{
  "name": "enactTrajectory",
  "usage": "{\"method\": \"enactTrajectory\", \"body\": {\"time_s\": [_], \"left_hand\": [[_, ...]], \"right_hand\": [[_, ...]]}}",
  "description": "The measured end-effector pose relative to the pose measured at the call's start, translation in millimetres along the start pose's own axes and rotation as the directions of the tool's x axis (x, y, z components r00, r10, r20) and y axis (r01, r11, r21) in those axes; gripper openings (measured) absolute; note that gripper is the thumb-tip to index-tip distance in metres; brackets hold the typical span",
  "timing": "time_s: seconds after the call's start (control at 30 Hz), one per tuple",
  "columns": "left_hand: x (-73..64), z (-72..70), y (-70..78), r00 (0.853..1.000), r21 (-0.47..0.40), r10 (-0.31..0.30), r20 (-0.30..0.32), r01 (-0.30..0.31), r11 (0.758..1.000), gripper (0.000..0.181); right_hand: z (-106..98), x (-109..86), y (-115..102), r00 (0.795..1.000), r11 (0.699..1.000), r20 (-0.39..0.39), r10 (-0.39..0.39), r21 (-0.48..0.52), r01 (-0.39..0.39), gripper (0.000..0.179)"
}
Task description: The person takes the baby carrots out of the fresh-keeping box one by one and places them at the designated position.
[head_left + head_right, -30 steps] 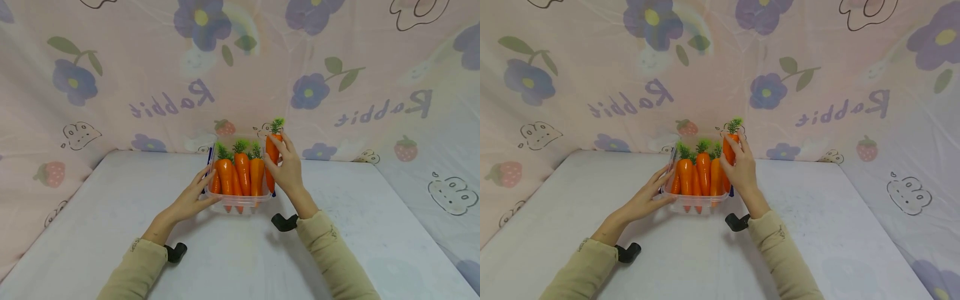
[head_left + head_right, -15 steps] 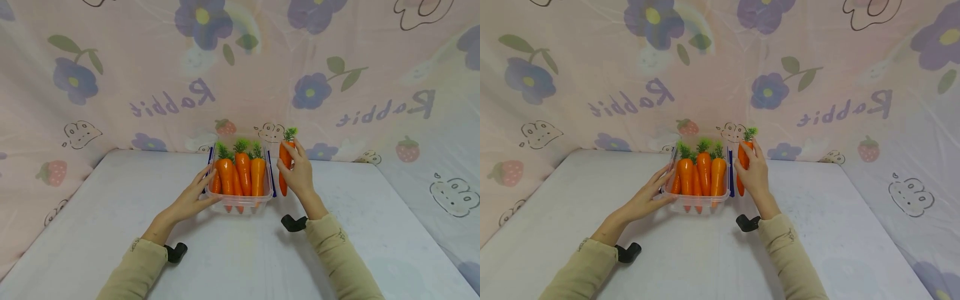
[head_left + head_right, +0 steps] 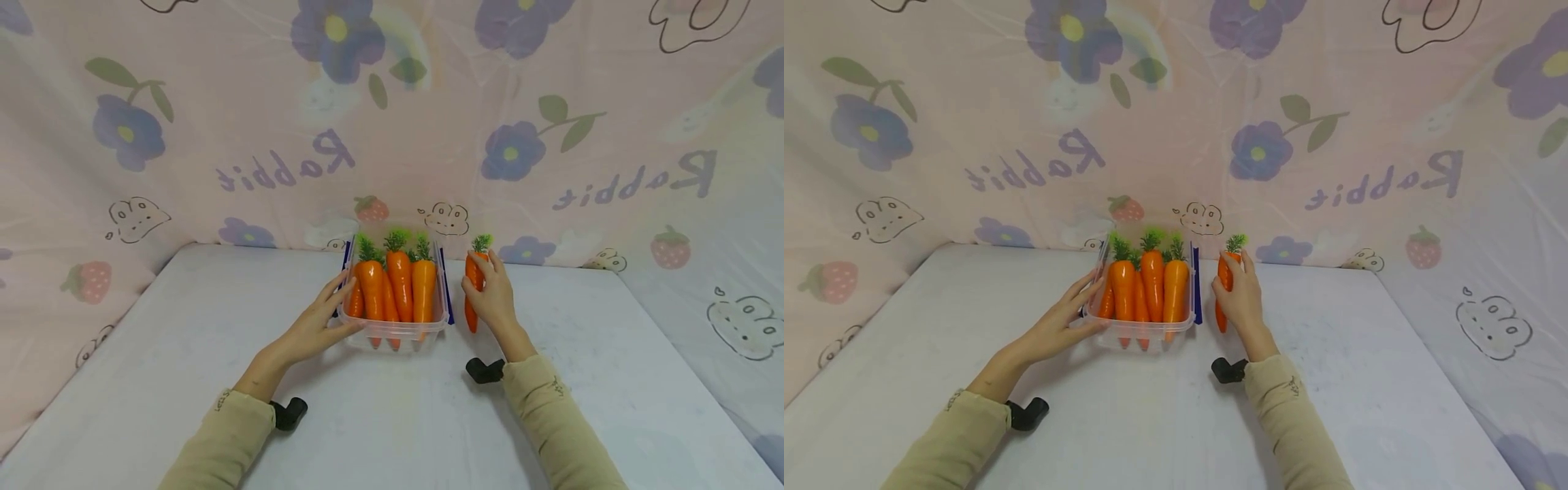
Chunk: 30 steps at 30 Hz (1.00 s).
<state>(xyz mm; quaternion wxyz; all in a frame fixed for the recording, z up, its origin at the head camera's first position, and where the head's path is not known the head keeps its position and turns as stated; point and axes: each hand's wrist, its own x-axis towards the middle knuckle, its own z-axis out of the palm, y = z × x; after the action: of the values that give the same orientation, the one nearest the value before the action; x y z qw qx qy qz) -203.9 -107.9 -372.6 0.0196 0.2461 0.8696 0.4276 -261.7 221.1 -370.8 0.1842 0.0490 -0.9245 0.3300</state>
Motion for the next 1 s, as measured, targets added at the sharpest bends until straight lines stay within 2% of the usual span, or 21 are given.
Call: {"method": "enactTrajectory", "body": {"time_s": [0.3, 0.53, 0.73, 1.0], "left_hand": [[-0.2, -0.4, 0.9, 1.000, 0.002, -0.006, 0.001, 0.006, 1.000, 0.080], [-0.4, -0.3, 0.5, 1.000, 0.003, -0.007, 0.007, 0.007, 1.000, 0.080], [-1.0, -0.1, 1.3, 1.000, -0.006, -0.015, 0.017, 0.015, 1.000, 0.080], [-0.4, 0.3, 1.3, 1.000, 0.010, -0.005, 0.012, 0.004, 1.000, 0.080]], "right_hand": [[7.0, 0.1, 17.2, 0.993, 0.995, 0.077, 0.086, -0.063, -0.081, 0.055], [10.9, 2.2, 24.2, 0.991, 0.996, 0.116, 0.069, -0.065, -0.062, 0.055], [12.9, 5.7, 29.2, 0.982, 0.995, 0.167, 0.089, -0.062, -0.079, 0.055], [15.5, 8.8, 35.7, 0.978, 0.993, 0.185, 0.095, -0.093, -0.079, 0.052]]}}
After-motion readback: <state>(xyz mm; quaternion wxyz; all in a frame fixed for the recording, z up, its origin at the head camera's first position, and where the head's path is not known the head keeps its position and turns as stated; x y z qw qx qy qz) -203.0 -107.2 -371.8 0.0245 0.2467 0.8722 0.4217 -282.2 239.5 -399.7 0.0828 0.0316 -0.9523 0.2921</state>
